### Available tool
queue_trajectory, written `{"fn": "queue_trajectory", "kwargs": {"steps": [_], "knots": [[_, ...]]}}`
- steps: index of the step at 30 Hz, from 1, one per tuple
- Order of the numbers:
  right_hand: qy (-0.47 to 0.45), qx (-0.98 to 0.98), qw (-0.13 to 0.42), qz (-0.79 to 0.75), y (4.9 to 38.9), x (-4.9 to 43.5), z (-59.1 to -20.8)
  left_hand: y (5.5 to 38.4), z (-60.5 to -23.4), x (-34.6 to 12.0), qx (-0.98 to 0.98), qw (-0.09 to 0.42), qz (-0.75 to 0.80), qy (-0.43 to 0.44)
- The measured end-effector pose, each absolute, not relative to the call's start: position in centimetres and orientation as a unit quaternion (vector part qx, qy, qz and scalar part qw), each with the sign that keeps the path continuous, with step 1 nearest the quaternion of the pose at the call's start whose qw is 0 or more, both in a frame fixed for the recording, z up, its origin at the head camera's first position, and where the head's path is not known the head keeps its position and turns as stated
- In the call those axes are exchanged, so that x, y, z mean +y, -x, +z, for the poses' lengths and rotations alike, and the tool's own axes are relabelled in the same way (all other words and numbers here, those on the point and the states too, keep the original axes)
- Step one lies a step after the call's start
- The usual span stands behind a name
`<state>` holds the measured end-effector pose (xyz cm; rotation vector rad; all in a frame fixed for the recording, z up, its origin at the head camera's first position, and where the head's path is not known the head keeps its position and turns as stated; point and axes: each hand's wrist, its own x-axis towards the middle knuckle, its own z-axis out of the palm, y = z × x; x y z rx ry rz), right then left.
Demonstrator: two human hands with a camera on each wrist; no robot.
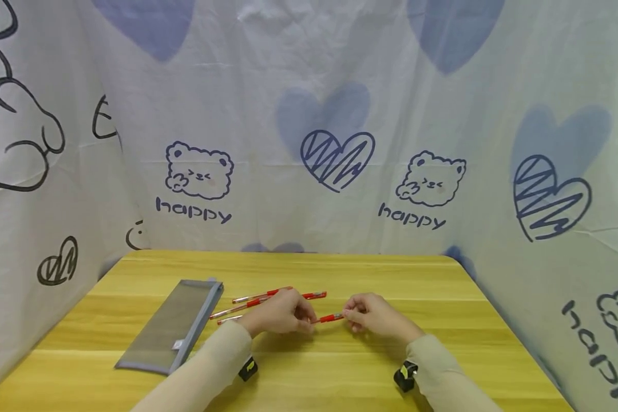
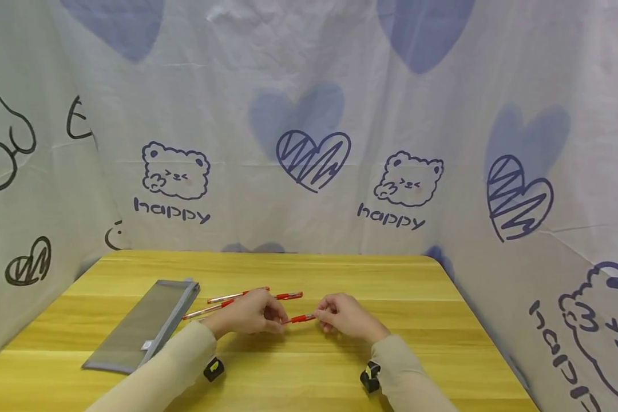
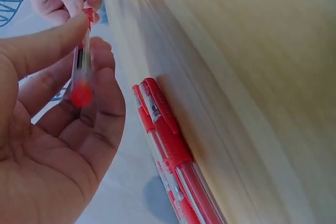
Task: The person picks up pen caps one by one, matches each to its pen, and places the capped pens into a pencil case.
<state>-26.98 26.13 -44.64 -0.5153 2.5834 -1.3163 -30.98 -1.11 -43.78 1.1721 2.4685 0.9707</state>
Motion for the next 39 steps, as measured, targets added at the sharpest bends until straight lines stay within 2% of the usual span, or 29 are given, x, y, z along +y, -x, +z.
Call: {"fn": "queue_trajectory", "kwargs": {"steps": [12, 26, 39], "knots": [[0.145, 0.882, 0.090, -0.439, 27.9, 26.3, -44.4, 30.8, -43.1, -1.8, 0.861, 0.088, 0.330, -0.378], [0.162, 0.874, 0.099, -0.448, 27.6, 26.1, -44.2, 30.7, -42.4, -3.1, 0.862, 0.112, 0.337, -0.361], [0.158, 0.864, 0.112, -0.465, 27.3, 25.7, -44.2, 30.6, -42.2, -5.5, 0.861, 0.097, 0.341, -0.364]]}}
